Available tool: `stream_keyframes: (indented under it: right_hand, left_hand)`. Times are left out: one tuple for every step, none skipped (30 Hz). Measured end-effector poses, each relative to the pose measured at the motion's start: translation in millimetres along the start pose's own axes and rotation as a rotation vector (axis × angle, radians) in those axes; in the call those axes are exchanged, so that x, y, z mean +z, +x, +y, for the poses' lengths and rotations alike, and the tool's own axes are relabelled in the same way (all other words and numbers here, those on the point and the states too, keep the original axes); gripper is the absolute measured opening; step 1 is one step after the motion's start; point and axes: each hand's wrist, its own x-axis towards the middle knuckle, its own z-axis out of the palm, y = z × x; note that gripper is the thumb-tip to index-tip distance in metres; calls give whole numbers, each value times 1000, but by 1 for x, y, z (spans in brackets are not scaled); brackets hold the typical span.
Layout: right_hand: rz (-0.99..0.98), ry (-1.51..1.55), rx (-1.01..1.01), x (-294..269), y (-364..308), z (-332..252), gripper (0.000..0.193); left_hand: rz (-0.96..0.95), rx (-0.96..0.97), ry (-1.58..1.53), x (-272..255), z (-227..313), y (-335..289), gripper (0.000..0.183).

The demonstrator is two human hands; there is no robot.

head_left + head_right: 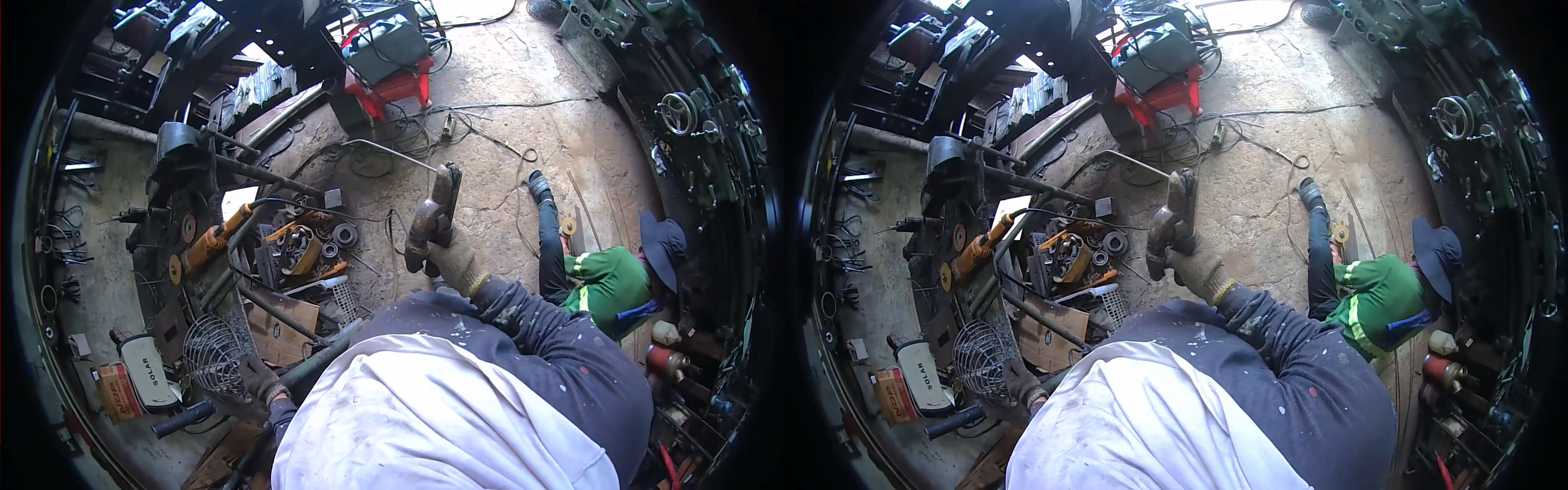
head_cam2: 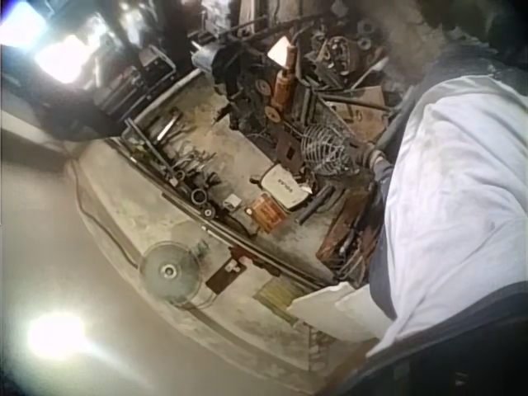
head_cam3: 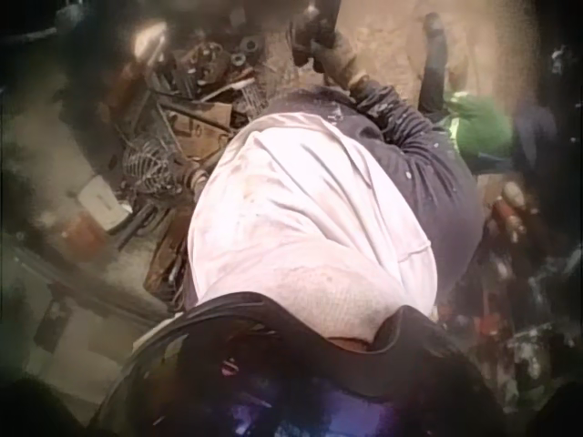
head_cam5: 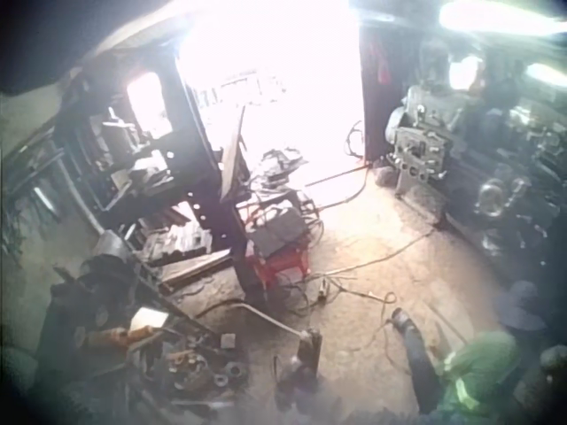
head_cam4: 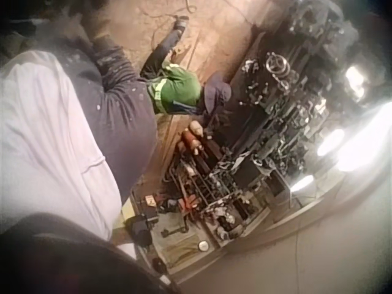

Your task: The person hammers a metal cage structure on a workbench and then uses an angle grinder to smooth the metal surface.

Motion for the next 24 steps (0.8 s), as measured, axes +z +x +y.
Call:
stream_keyframes:
  right_hand:
    - [37, -45, 9, -1, 0, -1, 13]
    - [42, -48, 12, -4, 1, 1, 13]
    - [82, -61, -4, -6, 4, 6, 13]
    - [122, -75, -21, -8, 6, 12, 13]
    - [132, -76, -17, -12, 7, 22, 13]
    - [142, -137, -100, -13, 9, 29, 14]
    - [151, -198, -183, -15, 11, 36, 16]
    - [151, -202, -186, -11, 8, 25, 16]
    - [159, -245, -110, -4, 1, 5, 17]
    - [167, -289, -33, 0, -3, -5, 18]
    - [170, -284, -33, -1, -2, -1, 18]
    - [152, -190, -72, -2, 0, 6, 19]
    - [133, -96, -111, -3, 2, 12, 20]
    - [135, -98, -106, -5, 4, 16, 20]
    - [132, -95, -101, -7, 8, 20, 20]
    - [128, -93, -96, -10, 11, 23, 19]
    - [131, -94, -92, -11, 12, 21, 19]
    - [144, -115, -56, -11, 11, 16, 20]
    - [159, -137, -20, -11, 10, 10, 21]
    - [157, -132, -17, -8, 7, 4, 21]
    - [175, -148, -2, -5, 5, -3, 22]
    - [194, -165, 13, -3, 5, -6, 23]
    - [198, -162, 14, -4, 7, -4, 23]
    - [195, -167, 12, -6, 10, 1, 24]
  left_hand:
    - [-1, 1, 1, 1, -3, 2, 33]
    - [-2, -9, -20, 1, 0, 2, 32]
    - [-3, -18, -41, 1, 1, 1, 32]
    - [-9, -20, -41, 1, 0, 0, 32]
    - [-8, -27, -47, 3, 0, 3, 32]
    - [0, -37, -56, 3, 1, 3, 32]
    - [-4, -36, -60, 3, 4, 3, 32]
    - [-2, -54, -39, 2, 7, 1, 32]
    - [-3, -67, -12, -1, 8, 0, 33]
    - [-4, -65, -11, -1, 6, -1, 33]
    - [-4, -46, 3, -2, 4, -2, 33]
    - [-4, -28, 17, -1, 2, -1, 32]
    - [-4, -26, 19, 0, 0, 1, 32]
    - [-5, -16, -18, 2, -1, 3, 32]
    - [-6, -7, -56, 3, -2, 2, 32]
    - [-11, -9, -53, 4, -2, 1, 32]
    - [-11, -27, -71, 3, 6, 1, 32]
    - [-11, -44, -88, 1, 15, 1, 32]
    - [-40, -78, -50, -4, 25, 0, 33]
    - [-38, -76, -45, -5, 20, 1, 33]
    - [-25, -39, -19, -2, 10, 2, 33]
    - [-12, -2, 6, 0, 1, 3, 34]
    - [-15, 2, 7, 0, -1, 4, 34]
    - [-29, -13, 37, 0, -2, 5, 35]
